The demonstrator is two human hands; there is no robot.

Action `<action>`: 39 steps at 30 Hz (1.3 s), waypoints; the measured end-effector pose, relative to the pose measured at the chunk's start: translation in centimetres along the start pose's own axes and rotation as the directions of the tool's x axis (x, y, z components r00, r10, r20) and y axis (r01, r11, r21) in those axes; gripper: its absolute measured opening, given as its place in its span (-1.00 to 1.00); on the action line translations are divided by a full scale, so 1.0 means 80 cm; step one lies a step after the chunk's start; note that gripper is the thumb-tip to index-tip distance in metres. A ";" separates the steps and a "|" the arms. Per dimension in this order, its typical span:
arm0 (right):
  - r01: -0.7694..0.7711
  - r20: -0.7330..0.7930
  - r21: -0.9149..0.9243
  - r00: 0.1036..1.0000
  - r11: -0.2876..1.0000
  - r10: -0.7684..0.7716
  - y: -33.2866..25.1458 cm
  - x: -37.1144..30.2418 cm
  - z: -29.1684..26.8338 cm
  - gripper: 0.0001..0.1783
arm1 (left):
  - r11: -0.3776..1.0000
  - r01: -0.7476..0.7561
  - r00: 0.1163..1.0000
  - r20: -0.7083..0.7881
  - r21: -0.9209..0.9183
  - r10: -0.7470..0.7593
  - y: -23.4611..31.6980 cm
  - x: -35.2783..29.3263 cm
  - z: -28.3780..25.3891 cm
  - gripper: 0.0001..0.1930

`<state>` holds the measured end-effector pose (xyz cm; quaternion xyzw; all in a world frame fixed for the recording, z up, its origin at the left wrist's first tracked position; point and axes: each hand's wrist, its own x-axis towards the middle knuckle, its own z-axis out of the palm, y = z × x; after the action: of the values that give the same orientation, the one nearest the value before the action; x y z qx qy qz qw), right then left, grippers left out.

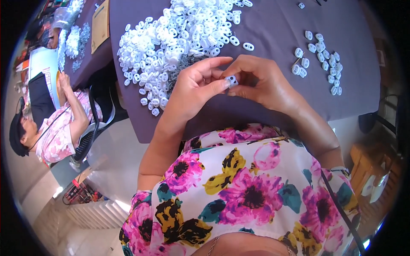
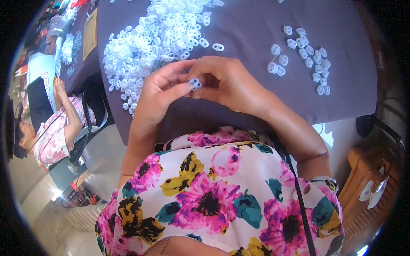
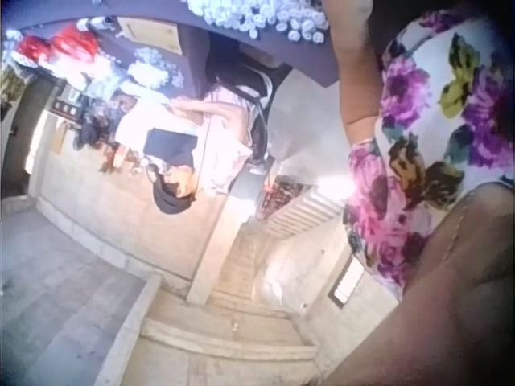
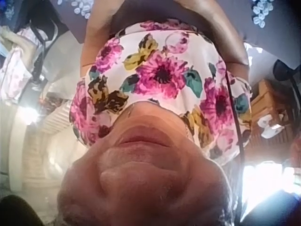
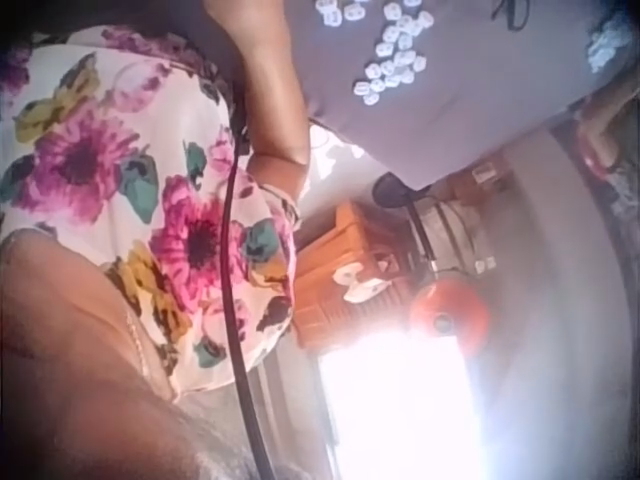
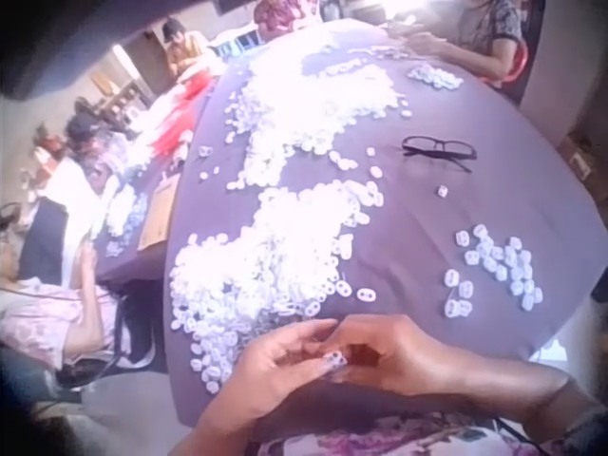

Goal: The person assembles plastic cord locks by fitting springs and inner pieces into plastic housings by hand, then placing the assembled cord locks onto the table.

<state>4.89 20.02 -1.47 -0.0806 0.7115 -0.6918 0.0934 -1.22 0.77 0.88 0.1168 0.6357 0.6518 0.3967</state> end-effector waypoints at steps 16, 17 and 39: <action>0.110 0.066 -0.047 0.992 0.993 -0.106 0.008 -0.008 0.013 -0.75 | 0.994 0.104 0.989 0.111 -0.035 -0.099 -0.006 -0.010 -0.002 -0.54; 0.177 0.055 -0.102 0.984 0.979 -0.172 0.007 -0.008 0.013 -0.75 | 0.994 0.105 0.987 0.124 -0.035 -0.100 -0.005 -0.012 -0.001 -0.53; 0.104 -0.007 -0.708 0.988 0.699 -0.154 -0.042 -0.005 -0.018 -0.71 | 0.357 -0.189 0.817 -0.055 0.915 0.573 -0.030 -0.021 -0.021 -0.82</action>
<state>4.90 21.40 1.91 -0.1369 0.9168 -0.3749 -0.0165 -0.38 -1.89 -0.99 0.3275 0.8919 0.3115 -0.0154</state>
